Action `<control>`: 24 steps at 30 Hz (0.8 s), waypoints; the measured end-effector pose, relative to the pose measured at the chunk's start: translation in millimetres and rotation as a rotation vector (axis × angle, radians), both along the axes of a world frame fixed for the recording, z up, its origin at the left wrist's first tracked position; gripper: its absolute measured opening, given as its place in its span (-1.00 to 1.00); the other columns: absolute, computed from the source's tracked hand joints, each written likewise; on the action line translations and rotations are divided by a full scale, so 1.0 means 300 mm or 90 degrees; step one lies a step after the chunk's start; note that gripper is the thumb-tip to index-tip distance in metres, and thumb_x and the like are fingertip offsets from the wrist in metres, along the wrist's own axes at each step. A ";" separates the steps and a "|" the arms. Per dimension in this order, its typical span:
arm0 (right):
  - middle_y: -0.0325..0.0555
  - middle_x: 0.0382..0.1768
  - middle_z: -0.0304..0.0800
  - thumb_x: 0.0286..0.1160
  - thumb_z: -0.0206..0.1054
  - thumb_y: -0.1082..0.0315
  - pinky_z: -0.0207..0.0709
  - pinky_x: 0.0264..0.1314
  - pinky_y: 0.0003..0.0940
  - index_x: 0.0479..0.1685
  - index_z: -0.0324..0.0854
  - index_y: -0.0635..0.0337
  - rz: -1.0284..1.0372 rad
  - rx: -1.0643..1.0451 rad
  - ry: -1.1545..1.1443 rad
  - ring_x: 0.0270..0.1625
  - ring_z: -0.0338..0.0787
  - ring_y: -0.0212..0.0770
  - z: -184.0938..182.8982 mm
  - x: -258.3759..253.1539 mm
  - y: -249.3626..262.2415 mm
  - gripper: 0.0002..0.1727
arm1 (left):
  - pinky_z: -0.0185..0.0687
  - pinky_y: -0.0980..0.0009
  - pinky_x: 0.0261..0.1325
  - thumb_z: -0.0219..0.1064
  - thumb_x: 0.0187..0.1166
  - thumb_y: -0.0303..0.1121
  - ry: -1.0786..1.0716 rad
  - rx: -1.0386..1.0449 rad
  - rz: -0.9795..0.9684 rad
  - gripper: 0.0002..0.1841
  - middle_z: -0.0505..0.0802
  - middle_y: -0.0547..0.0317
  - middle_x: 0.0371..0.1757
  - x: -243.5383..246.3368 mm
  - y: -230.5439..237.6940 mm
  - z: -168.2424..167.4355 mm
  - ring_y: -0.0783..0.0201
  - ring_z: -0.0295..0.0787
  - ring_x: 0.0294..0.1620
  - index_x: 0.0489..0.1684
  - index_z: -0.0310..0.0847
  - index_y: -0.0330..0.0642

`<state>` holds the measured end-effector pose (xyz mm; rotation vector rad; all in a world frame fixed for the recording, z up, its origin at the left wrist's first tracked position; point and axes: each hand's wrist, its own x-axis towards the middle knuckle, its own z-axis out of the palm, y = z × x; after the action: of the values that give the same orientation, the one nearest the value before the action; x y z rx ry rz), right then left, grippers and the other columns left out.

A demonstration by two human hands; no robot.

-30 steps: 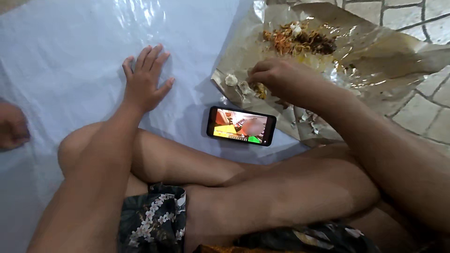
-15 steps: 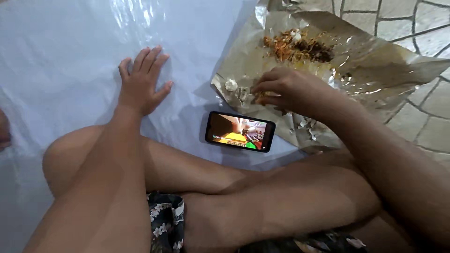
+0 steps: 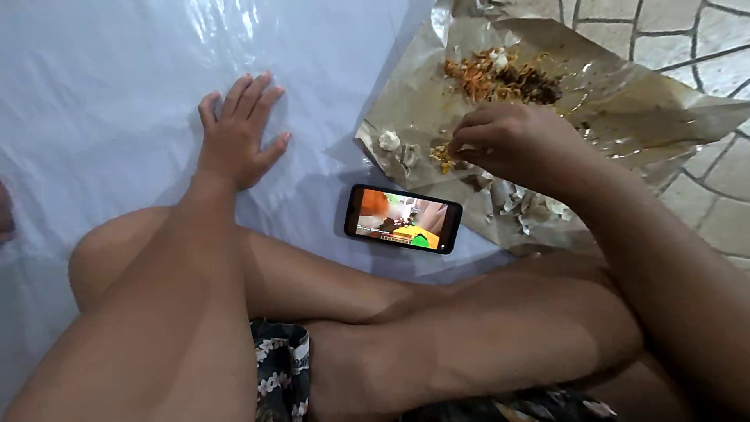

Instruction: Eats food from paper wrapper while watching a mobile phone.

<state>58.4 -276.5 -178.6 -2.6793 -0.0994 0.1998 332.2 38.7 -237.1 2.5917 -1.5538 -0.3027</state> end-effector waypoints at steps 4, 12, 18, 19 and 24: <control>-0.10 -0.14 0.85 0.38 0.61 0.32 0.64 -0.23 0.19 -0.16 0.87 0.01 0.021 -0.043 0.035 -0.03 0.84 0.09 0.002 -0.003 0.022 -0.88 | -0.32 -0.37 0.74 -0.21 0.66 0.33 -0.001 0.005 0.001 -0.21 0.12 0.24 0.93 0.002 0.002 -0.001 0.04 -0.13 0.94 0.87 0.09 0.19; 0.03 -0.10 0.83 0.42 0.56 0.36 0.66 -0.17 0.21 -0.12 0.83 0.13 -0.024 -0.004 -0.018 -0.08 0.83 0.14 -0.006 0.003 0.008 -0.87 | -0.33 -0.39 0.73 -0.21 0.64 0.36 0.009 -0.001 0.007 -0.19 0.15 0.21 0.92 0.001 0.000 0.002 0.02 -0.12 0.94 0.87 0.10 0.18; 0.13 0.17 0.82 0.62 0.27 0.58 0.65 0.36 0.13 0.12 0.80 0.24 -0.039 0.060 -0.014 0.25 0.80 0.17 -0.043 0.016 0.037 -0.75 | -0.31 -0.38 0.73 -0.23 0.64 0.35 0.005 -0.002 0.004 -0.19 0.15 0.21 0.92 -0.003 -0.001 0.003 0.02 -0.12 0.94 0.87 0.10 0.17; 0.13 0.14 0.84 0.59 0.24 0.63 0.68 0.32 0.10 0.09 0.81 0.25 -0.036 0.066 -0.020 0.19 0.84 0.15 -0.043 0.017 0.044 -0.73 | -0.32 -0.38 0.73 -0.23 0.64 0.35 0.006 -0.005 0.005 -0.19 0.15 0.21 0.92 -0.004 0.001 0.003 0.02 -0.11 0.94 0.87 0.11 0.17; 0.16 -0.01 0.86 0.59 0.25 0.64 0.73 0.11 0.13 0.01 0.80 0.30 -0.075 0.046 -0.064 0.00 0.88 0.16 -0.020 0.018 0.033 -0.77 | -0.31 -0.37 0.74 -0.22 0.64 0.35 0.003 -0.015 0.006 -0.20 0.18 0.24 0.91 0.000 0.003 -0.003 0.04 -0.09 0.93 0.85 0.14 0.19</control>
<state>64.0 -266.6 -184.6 -2.6119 0.0209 0.0248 332.1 39.7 -238.1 2.5785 -1.5331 -0.2869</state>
